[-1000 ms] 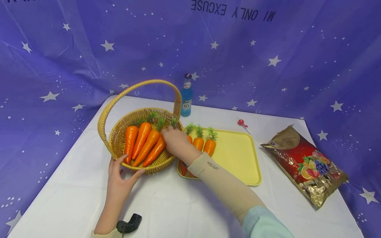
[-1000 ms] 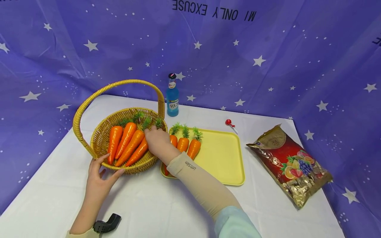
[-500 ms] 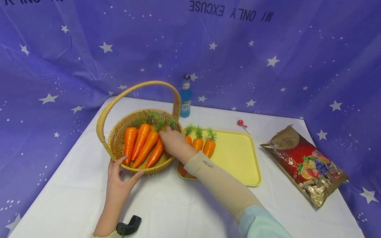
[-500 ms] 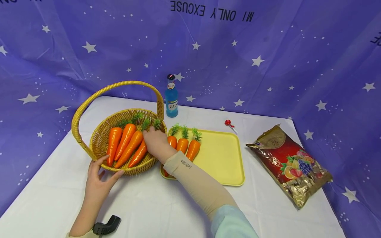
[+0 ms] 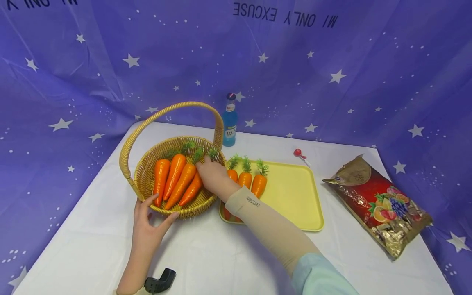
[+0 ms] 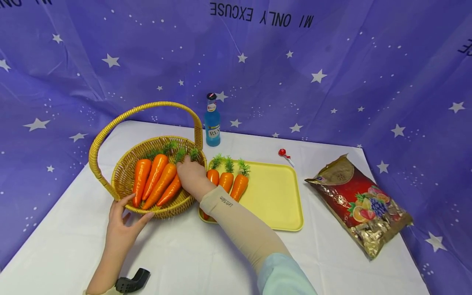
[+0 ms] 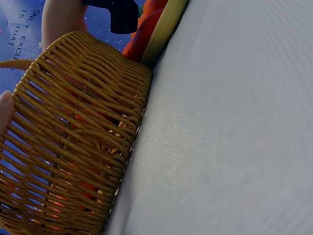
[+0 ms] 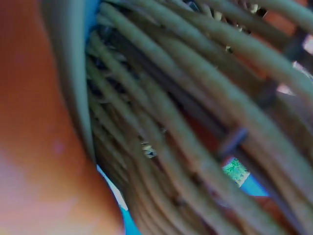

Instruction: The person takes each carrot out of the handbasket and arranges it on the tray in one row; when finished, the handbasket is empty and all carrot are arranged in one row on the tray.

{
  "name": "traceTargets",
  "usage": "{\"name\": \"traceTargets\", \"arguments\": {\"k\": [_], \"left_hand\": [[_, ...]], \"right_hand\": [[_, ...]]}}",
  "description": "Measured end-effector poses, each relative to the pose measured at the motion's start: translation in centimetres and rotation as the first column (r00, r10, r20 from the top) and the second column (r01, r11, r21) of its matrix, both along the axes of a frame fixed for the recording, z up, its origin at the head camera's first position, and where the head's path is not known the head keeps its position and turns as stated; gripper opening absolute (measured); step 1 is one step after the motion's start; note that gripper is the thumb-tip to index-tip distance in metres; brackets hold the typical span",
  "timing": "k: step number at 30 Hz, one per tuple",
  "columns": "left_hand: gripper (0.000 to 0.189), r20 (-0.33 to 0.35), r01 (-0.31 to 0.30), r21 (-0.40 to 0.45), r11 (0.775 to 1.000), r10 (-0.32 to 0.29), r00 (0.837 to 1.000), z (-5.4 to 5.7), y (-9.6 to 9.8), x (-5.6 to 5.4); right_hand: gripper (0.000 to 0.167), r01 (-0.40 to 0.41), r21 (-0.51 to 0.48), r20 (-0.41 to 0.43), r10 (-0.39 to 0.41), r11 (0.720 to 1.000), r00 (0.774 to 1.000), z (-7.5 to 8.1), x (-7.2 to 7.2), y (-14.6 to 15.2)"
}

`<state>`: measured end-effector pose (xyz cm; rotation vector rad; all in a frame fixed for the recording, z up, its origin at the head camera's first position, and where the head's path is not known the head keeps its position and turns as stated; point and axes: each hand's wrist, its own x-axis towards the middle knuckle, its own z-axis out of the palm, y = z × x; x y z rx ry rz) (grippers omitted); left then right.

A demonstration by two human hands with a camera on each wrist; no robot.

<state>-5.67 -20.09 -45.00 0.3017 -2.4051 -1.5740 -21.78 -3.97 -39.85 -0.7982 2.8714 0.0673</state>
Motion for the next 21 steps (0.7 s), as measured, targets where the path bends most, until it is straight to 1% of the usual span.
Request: {"name": "traceTargets", "arguments": {"k": [5, 9, 13, 21], "left_hand": [[0.075, 0.005, -0.003, 0.007, 1.0, 0.003, 1.0, 0.0, 0.0, 0.0], [0.075, 0.012, -0.005, -0.002, 1.0, 0.005, 1.0, 0.1, 0.1, 0.0], [0.075, 0.014, -0.001, -0.007, 1.0, 0.001, 1.0, 0.1, 0.0, 0.0], [0.076, 0.014, -0.005, -0.001, 1.0, 0.005, 1.0, -0.1, -0.1, -0.1]], "right_hand": [[0.035, -0.021, -0.01, -0.013, 0.021, 1.0, 1.0, -0.1, -0.1, 0.1], [0.034, -0.057, -0.025, -0.063, 0.056, 0.998, 0.996, 0.0, 0.0, 0.5], [0.033, -0.091, -0.048, -0.119, 0.085, 0.995, 0.989, 0.6, 0.4, 1.0], [0.035, -0.126, -0.095, -0.15, 0.11, 0.987, 0.982, 2.5, 1.5, 2.0]]}}
